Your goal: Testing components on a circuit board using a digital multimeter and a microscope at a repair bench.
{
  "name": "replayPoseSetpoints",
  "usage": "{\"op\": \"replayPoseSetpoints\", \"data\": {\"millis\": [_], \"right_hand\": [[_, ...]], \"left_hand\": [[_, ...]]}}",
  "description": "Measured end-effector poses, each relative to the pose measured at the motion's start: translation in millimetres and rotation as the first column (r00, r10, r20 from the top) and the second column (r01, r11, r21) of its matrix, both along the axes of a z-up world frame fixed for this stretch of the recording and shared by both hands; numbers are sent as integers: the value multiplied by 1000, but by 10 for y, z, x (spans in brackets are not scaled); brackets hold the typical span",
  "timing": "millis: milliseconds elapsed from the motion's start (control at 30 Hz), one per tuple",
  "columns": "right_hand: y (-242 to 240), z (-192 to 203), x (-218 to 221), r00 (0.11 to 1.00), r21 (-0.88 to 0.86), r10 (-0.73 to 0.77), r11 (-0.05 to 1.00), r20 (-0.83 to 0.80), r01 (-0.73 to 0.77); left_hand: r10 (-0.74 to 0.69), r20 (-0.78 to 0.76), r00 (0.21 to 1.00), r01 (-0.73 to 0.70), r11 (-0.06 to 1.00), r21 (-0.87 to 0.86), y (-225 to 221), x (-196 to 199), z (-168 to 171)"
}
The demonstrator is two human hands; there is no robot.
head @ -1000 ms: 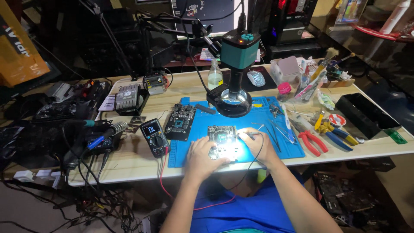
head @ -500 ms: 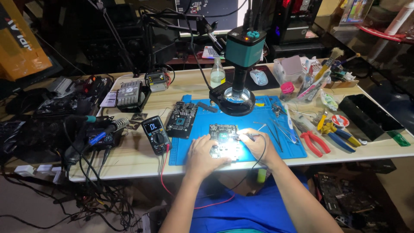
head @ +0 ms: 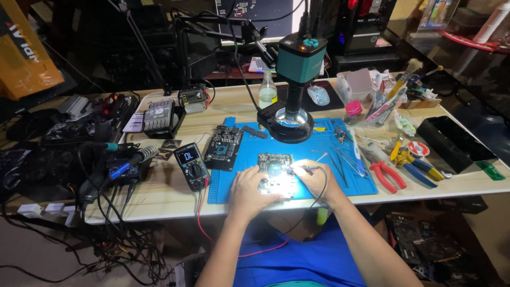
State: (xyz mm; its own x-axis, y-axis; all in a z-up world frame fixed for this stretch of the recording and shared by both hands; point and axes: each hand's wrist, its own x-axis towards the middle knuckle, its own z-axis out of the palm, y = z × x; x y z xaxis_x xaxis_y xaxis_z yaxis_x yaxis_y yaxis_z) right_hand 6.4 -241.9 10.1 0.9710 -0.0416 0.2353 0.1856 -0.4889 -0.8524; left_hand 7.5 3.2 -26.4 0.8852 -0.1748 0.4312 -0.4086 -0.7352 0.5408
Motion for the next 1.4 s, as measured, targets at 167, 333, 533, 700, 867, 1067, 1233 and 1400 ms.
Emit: {"op": "replayPoseSetpoints", "data": {"millis": [167, 333, 533, 700, 867, 1067, 1233, 1400], "right_hand": [[-6, 19, 4, 1000, 10, 3, 1000, 6, -3], [-16, 64, 47, 1000, -25, 0, 1000, -24, 0], [-15, 54, 11, 1000, -108, 14, 994, -13, -16], [-87, -96, 83, 999, -117, -6, 993, 37, 10], [-78, -102, 88, 999, -81, -1, 997, 53, 5], [-106, -142, 120, 998, -81, 2, 997, 64, 3], [-54, -74, 77, 999, -70, -4, 998, 51, 8], [-100, -210, 154, 998, -75, -18, 997, 61, 22]], "left_hand": [[10, -16, 1000, -10, 1000, -2, -3, -5, 12], [1, 19, 1000, -1, 1000, -1, 6, 105, -39], [-220, -14, 975, 206, 933, -294, 162, 371, -119], [-278, -200, 940, 86, 758, -646, 354, 487, 16], [-62, -101, 993, 27, 949, -315, 503, 169, 251], [-29, -134, 991, 53, 983, 175, 635, -69, 193], [-128, -59, 990, 138, 970, 199, 735, -133, 172], [-225, -15, 974, 224, 954, 199, 789, -293, 220]]}}
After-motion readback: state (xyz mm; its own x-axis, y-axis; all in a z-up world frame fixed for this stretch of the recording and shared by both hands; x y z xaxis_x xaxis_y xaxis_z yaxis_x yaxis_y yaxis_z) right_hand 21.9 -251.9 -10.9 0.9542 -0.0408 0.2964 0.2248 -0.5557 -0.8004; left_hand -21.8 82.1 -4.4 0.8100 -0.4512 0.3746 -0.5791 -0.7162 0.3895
